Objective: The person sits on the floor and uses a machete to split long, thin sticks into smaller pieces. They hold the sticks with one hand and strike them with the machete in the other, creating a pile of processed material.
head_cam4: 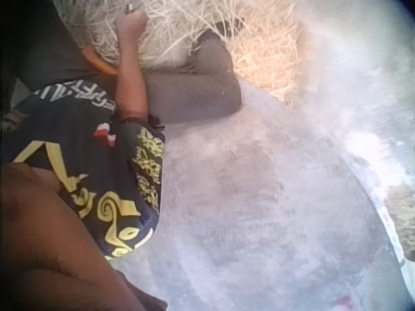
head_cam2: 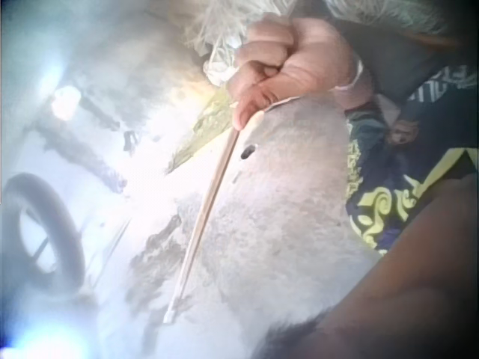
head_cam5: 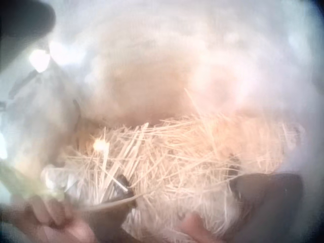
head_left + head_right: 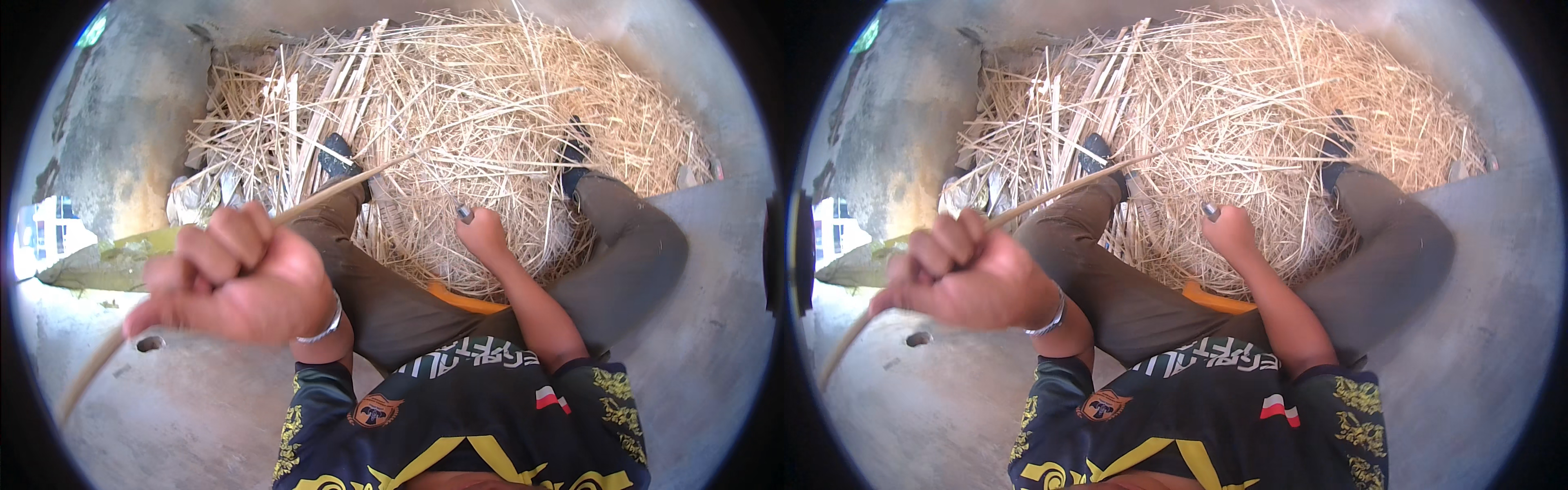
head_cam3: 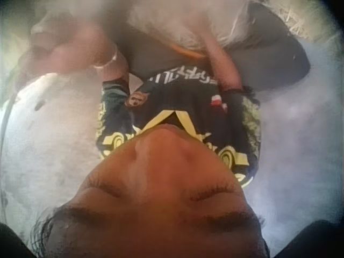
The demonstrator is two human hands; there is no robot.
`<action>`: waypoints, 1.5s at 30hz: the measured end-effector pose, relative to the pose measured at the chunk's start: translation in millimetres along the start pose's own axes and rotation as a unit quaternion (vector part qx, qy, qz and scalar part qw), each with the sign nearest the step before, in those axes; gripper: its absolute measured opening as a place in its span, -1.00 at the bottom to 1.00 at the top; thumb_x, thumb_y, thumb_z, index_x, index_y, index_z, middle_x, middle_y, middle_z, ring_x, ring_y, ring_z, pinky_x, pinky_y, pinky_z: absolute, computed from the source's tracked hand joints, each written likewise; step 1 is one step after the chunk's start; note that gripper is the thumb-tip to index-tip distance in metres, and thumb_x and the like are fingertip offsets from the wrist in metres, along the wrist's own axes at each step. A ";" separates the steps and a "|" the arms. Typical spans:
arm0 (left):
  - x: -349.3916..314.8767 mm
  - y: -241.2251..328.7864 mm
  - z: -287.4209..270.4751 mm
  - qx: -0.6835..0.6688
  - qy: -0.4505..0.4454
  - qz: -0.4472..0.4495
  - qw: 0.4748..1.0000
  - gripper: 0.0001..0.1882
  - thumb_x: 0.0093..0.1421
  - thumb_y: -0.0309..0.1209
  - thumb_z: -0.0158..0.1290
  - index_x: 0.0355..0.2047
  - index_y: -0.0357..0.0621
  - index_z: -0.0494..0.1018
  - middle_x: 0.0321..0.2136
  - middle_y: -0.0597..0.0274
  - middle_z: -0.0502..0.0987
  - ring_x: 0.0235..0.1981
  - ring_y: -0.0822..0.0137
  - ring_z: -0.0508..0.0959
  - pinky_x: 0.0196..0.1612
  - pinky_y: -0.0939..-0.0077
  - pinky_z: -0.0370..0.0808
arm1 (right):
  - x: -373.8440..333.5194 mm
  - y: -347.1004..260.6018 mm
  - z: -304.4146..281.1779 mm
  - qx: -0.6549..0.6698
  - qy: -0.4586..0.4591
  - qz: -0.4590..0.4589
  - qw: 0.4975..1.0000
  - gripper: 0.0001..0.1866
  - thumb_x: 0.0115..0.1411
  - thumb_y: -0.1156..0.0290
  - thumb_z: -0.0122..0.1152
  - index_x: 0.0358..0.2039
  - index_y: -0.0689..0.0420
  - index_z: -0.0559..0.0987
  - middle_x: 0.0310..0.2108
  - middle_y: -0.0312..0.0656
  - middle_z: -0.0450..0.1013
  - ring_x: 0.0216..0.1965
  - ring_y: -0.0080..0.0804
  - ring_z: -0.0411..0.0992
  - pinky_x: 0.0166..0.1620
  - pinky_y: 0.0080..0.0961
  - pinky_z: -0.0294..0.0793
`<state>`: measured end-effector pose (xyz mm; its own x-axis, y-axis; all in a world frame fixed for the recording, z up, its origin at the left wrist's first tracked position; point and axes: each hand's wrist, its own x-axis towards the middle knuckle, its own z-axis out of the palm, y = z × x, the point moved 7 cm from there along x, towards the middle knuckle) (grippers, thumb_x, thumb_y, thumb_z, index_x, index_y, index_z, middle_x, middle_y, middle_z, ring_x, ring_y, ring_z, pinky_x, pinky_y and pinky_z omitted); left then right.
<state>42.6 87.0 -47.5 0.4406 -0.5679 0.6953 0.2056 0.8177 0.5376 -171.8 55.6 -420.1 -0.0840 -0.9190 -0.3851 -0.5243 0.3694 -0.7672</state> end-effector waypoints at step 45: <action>19.6 61.5 -23.0 -0.007 -0.063 0.053 0.997 -0.37 0.38 0.25 -0.25 -0.66 0.11 0.02 -0.65 0.47 0.04 -0.69 0.54 -0.03 -0.63 0.59 -0.11 | 8.0 63.3 44.9 0.317 -0.089 0.284 0.901 -0.87 0.09 0.51 0.20 -0.43 0.30 0.45 -0.68 -0.24 0.31 -0.74 -0.48 0.27 -0.69 -0.43 0.26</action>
<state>84.0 128.3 -11.8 0.3478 -0.4842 0.8029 0.1766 0.8748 0.4511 -167.6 77.8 -494.8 -0.0196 -0.5406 -0.8411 0.1536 0.8296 -0.5368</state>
